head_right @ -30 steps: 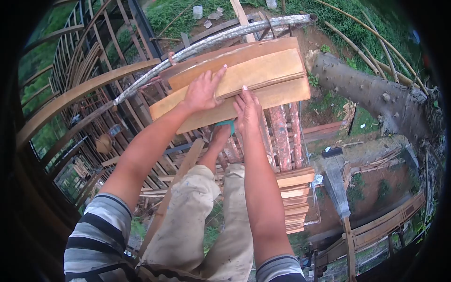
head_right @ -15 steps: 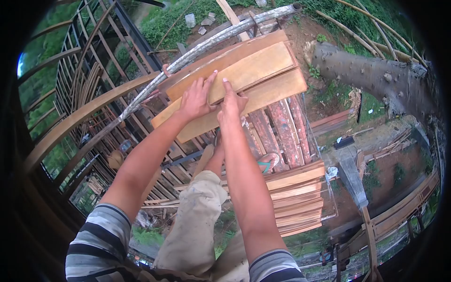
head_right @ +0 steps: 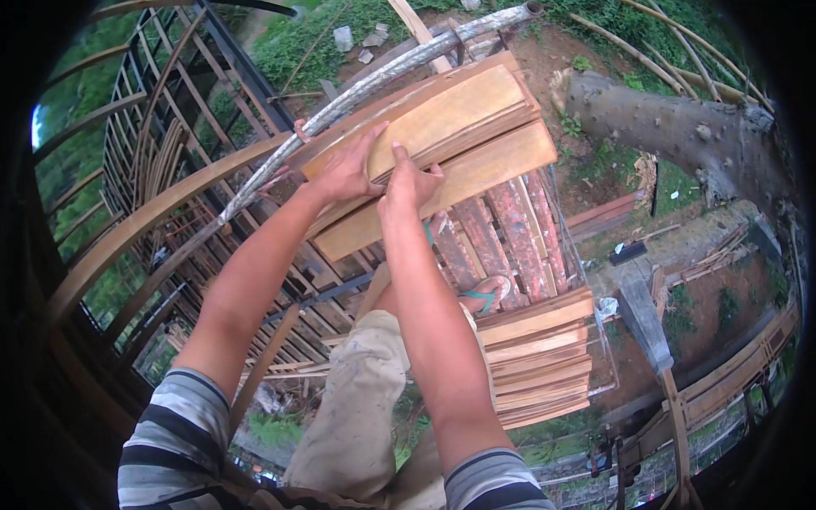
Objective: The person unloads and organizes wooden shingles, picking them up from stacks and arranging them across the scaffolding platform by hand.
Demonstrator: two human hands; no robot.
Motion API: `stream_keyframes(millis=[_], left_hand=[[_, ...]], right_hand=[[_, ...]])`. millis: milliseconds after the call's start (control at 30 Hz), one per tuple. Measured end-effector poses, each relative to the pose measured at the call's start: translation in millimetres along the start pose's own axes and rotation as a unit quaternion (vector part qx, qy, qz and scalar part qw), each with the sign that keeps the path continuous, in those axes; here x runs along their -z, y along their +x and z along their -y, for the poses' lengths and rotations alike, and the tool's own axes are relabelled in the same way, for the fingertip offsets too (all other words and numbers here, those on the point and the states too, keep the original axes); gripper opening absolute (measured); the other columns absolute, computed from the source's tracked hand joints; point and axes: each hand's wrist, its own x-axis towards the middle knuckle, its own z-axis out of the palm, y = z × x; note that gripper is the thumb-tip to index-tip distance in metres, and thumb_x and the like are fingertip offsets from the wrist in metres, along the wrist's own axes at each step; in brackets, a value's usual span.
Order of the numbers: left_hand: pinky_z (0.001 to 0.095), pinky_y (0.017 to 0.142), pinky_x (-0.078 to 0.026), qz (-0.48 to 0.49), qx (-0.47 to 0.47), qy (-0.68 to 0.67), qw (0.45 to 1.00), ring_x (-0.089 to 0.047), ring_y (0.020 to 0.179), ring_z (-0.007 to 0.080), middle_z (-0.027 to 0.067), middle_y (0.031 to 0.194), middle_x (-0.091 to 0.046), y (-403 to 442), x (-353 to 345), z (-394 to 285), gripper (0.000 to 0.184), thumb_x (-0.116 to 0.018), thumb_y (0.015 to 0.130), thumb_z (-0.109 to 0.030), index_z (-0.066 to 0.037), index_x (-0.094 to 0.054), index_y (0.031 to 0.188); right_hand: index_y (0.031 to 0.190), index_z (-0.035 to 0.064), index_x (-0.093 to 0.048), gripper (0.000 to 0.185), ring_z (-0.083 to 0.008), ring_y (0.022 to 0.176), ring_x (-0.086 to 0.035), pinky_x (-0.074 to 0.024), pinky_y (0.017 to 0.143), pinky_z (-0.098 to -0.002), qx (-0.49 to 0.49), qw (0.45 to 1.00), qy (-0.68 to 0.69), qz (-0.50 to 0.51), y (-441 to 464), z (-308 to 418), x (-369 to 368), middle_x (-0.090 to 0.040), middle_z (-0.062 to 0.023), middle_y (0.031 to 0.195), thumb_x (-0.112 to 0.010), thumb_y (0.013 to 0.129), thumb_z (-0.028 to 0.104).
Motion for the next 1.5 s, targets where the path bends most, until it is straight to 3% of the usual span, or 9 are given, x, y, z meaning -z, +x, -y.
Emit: stream_keyframes(millis=[200,300,400,667,867,1000,1167,1300,1500], left_hand=[[0.0506,0.111,-0.041,0.011,-0.028,-0.043,0.999,-0.046,0.135,0.0444,0.0242,0.150,-0.043,9.1,-0.5,13.0,0.120,-0.087,0.065,-0.033,-0.024,-0.016,0.160],[0.0502,0.114,-0.039,0.018,-0.029,-0.053,0.998,-0.044,0.138,0.0434,0.0245,0.153,-0.041,12.4,1.2,14.6,0.120,-0.087,0.065,-0.035,-0.024,-0.015,0.160],[0.0503,0.114,-0.039,0.010,-0.015,-0.037,0.999,-0.044,0.139,0.0428,0.0243,0.153,-0.041,9.4,2.8,8.2,0.121,-0.088,0.065,-0.036,-0.024,-0.014,0.161],[0.0516,0.112,-0.040,-0.055,-0.003,-0.034,0.998,-0.044,0.139,0.0428,0.0235,0.153,-0.043,-7.5,-2.3,-12.7,0.116,-0.086,0.068,-0.043,-0.019,-0.020,0.160],[0.0417,0.108,-0.041,-0.021,0.010,-0.236,0.971,-0.054,0.130,0.0317,0.0212,0.144,-0.051,-38.3,15.0,-64.7,0.096,-0.075,0.084,-0.051,-0.011,-0.028,0.158],[0.0385,0.094,-0.050,0.083,0.008,-0.347,0.934,-0.064,0.110,0.0268,0.0176,0.120,-0.066,-28.7,-2.1,-105.6,0.076,-0.077,0.085,-0.051,-0.001,-0.054,0.138],[0.0354,0.087,-0.052,0.044,-0.001,-0.270,0.962,-0.068,0.098,0.0243,0.0196,0.109,-0.070,-20.6,-49.2,-223.7,0.065,-0.075,0.088,-0.045,0.006,-0.060,0.125],[0.0370,0.096,-0.050,0.129,-0.010,-0.324,0.937,-0.065,0.112,0.0267,0.0249,0.122,-0.065,-8.1,-101.2,-285.5,0.075,-0.075,0.088,-0.050,0.007,-0.055,0.132],[0.0385,0.107,-0.045,0.213,0.003,-0.385,0.898,-0.059,0.125,0.0285,0.0249,0.138,-0.055,-36.1,-171.1,-263.6,0.071,-0.064,0.099,-0.042,0.003,-0.037,0.148]], right_hand=[[0.139,-0.0122,-0.034,0.084,-0.0329,0.118,-0.059,-0.0526,0.097,-0.0385,-0.010,0.998,0.027,0.051,15.6,-13.3,6.3,-0.052,-0.0291,0.135,-0.087,0.077,0.009],[0.125,-0.0096,-0.048,0.069,-0.0277,0.111,-0.061,-0.0516,0.094,-0.0384,0.012,0.998,-0.056,-0.013,16.9,-18.0,0.6,-0.060,-0.0203,0.122,-0.089,0.074,0.013],[0.133,-0.0092,-0.039,0.083,-0.0292,0.115,-0.059,-0.0509,0.096,-0.0375,0.030,0.995,-0.077,-0.058,6.7,-19.4,-12.4,-0.055,-0.0231,0.127,-0.091,0.073,0.015],[0.132,-0.0048,-0.037,0.080,-0.0283,0.114,-0.058,-0.0491,0.097,-0.0377,0.055,0.995,0.000,0.081,24.1,-25.2,9.4,-0.055,-0.0244,0.125,-0.090,0.073,0.011],[0.131,-0.0017,-0.043,0.066,-0.0240,0.116,-0.059,-0.0495,0.096,-0.0342,0.095,0.979,0.067,0.169,-11.3,34.3,76.3,-0.059,-0.0220,0.123,-0.084,0.080,0.007],[0.133,-0.0009,-0.044,0.063,-0.0234,0.116,-0.060,-0.0496,0.097,-0.0346,0.127,0.963,0.139,0.192,-16.0,89.2,124.5,-0.060,-0.0211,0.125,-0.081,0.083,0.008],[0.143,-0.0018,-0.042,0.068,-0.0259,0.111,-0.063,-0.0523,0.097,-0.0386,0.157,0.956,0.203,0.143,19.0,140.5,188.0,-0.061,-0.0154,0.126,-0.073,0.093,0.033],[0.142,-0.0012,-0.046,0.069,-0.0242,0.111,-0.063,-0.0539,0.094,-0.0391,0.133,0.981,0.125,0.071,51.1,185.1,263.7,-0.062,-0.0142,0.125,-0.071,0.094,0.042],[0.139,-0.0004,-0.050,0.070,-0.0221,0.111,-0.063,-0.0507,0.095,-0.0359,0.177,0.982,-0.010,-0.065,82.0,169.5,386.6,-0.063,-0.0132,0.125,-0.074,0.090,0.044]])
